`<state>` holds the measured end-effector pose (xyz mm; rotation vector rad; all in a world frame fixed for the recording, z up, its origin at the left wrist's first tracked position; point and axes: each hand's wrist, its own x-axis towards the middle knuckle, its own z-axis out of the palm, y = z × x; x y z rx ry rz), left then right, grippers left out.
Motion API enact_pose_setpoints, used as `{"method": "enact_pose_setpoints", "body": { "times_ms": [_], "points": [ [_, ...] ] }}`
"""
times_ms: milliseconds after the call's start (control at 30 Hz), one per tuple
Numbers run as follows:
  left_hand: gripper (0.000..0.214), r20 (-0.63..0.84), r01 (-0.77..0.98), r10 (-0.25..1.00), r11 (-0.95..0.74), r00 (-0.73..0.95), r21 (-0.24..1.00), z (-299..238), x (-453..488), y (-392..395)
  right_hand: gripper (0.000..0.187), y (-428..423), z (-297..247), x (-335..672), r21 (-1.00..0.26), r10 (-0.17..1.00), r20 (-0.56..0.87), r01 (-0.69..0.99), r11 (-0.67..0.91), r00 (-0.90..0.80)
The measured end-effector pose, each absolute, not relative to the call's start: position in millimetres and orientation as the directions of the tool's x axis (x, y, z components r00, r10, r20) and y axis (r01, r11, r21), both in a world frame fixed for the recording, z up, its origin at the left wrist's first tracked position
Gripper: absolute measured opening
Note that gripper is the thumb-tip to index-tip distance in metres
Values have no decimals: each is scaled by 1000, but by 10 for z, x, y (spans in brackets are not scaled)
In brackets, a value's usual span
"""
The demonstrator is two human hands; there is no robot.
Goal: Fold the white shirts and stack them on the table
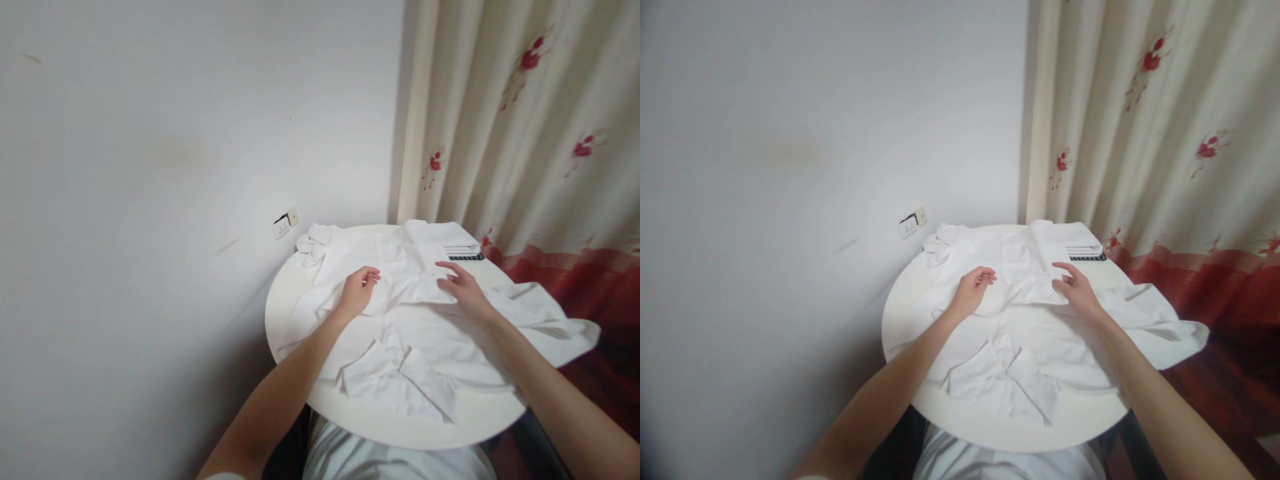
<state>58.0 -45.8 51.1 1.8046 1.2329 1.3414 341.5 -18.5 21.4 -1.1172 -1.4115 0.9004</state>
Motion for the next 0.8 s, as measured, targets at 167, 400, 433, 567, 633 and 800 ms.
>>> {"method": "enact_pose_setpoints", "body": {
  "times_ms": [167,400,433,567,633,800],
  "points": [
    [23,558,468,829,-481,-32,741,672,349,-441,57,26,106,3565,-979,911,198,34,200,362],
    [22,252,701,902,-431,350,569,322,255,-362,62,-15,103,3560,-991,941,131,5,136,313],
    [22,221,713,892,-449,395,538,279,262,-371,64,-29,105,3547,-991,942,134,38,129,308],
    [27,263,700,862,-506,433,504,291,303,-461,69,-65,116,3509,-975,940,174,184,123,292],
    [31,279,659,826,-561,490,502,400,336,-544,69,-74,129,3500,-970,917,210,188,153,338],
    [32,328,511,707,-691,627,512,737,487,-903,64,-53,188,3490,-975,836,215,59,215,505]
  ]
}}
